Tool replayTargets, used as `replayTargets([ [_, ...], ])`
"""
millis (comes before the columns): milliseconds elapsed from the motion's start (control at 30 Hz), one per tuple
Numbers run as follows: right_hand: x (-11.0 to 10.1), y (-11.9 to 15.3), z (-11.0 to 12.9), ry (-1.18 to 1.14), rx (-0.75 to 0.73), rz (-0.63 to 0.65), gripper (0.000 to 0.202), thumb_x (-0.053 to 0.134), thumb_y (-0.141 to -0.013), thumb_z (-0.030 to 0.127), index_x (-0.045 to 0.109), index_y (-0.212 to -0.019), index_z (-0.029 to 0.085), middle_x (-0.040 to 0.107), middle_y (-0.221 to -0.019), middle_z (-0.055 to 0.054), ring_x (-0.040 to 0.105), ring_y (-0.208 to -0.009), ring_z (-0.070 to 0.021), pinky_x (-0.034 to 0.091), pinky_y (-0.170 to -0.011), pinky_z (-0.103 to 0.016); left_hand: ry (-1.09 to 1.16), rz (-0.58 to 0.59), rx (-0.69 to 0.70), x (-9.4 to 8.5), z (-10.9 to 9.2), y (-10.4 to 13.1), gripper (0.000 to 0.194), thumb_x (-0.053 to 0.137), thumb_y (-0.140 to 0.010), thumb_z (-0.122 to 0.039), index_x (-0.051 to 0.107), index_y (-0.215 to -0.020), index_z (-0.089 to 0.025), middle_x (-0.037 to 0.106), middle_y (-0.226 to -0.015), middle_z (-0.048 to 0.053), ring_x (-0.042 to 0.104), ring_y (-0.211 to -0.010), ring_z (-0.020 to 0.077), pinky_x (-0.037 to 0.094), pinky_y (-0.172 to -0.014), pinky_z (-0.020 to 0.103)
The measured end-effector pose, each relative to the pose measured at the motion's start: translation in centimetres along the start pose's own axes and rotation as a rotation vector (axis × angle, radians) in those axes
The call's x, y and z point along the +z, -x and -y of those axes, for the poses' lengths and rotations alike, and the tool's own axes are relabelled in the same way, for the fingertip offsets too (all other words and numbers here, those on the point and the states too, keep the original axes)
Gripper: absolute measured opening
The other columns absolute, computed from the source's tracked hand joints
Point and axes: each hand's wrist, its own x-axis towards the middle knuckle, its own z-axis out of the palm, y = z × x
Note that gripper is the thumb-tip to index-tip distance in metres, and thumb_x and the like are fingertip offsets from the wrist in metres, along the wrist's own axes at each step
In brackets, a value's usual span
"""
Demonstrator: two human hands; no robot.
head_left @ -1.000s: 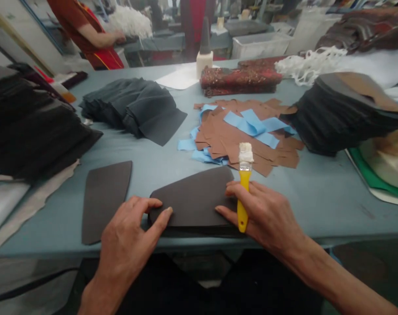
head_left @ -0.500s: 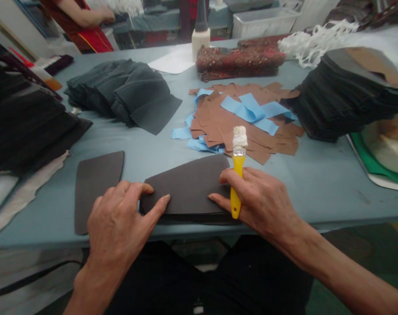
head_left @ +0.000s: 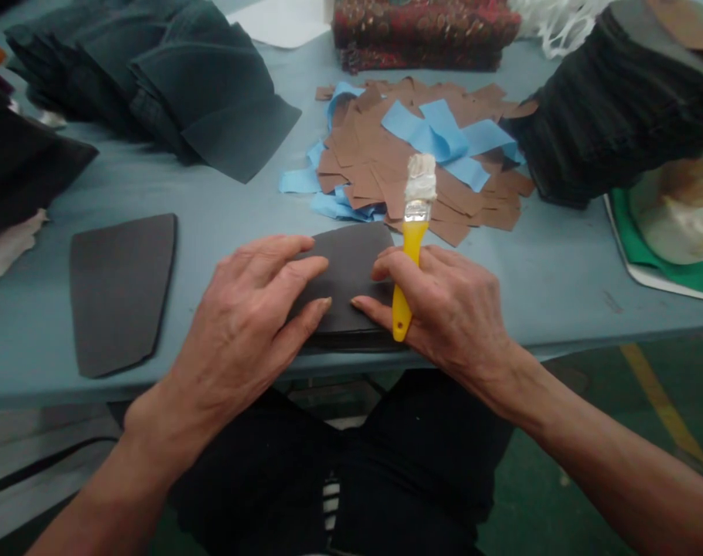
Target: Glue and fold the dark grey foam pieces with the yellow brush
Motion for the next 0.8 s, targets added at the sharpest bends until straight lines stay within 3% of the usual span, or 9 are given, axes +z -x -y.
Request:
replayTargets([
  [100, 0.0, 0.2, 0.1, 0.016, 0.002, 0.005, 0.042, 0.051, -0.109, 0.057, 0.069, -0.1, 0.021, 0.074, -0.086, -0.008, 0.064, -0.078, -0.0247, 0.039, -0.071, -0.035, 0.016, 0.1, 0.061, 1.3, 0.3, -0.4, 0.051, 0.037, -0.111, -0.042, 0.056, -0.15, -0.016, 0.051, -0.165, 0.015, 0.043, -0.157, 0.0329, 0.039, -0.128, 0.054],
  [200, 0.2, 0.3, 0.2, -0.006, 0.005, -0.014, 0.041, 0.05, -0.11, 0.056, 0.07, -0.101, 0.021, 0.079, -0.097, -0.01, 0.067, -0.083, -0.026, 0.042, -0.077, -0.037, -0.025, 0.153, 0.064, 2.2, 0.6, -0.3, 0.055, 0.033, -0.112, -0.042, 0.051, -0.156, -0.014, 0.048, -0.168, 0.016, 0.038, -0.16, 0.0349, 0.036, -0.13, 0.057],
  [467, 0.3, 0.3, 0.5, -0.052, 0.047, -0.061, 0.037, 0.057, -0.108, 0.053, 0.07, -0.1, 0.019, 0.081, -0.105, -0.013, 0.072, -0.093, -0.0302, 0.049, -0.085, -0.042, -0.04, 0.119, 0.05, 3.0, 0.4, -0.1, 0.054, 0.034, -0.112, -0.04, 0.05, -0.158, -0.015, 0.048, -0.168, 0.015, 0.039, -0.16, 0.0346, 0.036, -0.13, 0.058],
  [667, -1.2, -0.2, 3.1, -0.231, 0.121, -0.142, 0.008, 0.061, -0.107, 0.025, 0.067, -0.106, 0.021, 0.077, -0.133, -0.015, 0.075, -0.117, -0.0289, 0.057, -0.101, -0.042, -0.032, 0.076, 0.055, 3.3, 0.1, 0.0, 0.054, 0.032, -0.112, -0.039, 0.052, -0.156, -0.014, 0.05, -0.167, 0.015, 0.04, -0.16, 0.0345, 0.035, -0.131, 0.056],
  [800, -0.4, -2.2, 4.8, -0.38, 0.18, -0.213, 0.013, 0.053, -0.108, 0.017, 0.064, -0.115, 0.019, 0.074, -0.137, -0.019, 0.07, -0.131, -0.0268, 0.055, -0.11, -0.042, -0.038, 0.078, 0.054, 3.3, 0.0, -0.1, 0.054, 0.033, -0.112, -0.037, 0.052, -0.156, -0.012, 0.05, -0.166, 0.016, 0.041, -0.159, 0.035, 0.036, -0.131, 0.057],
])
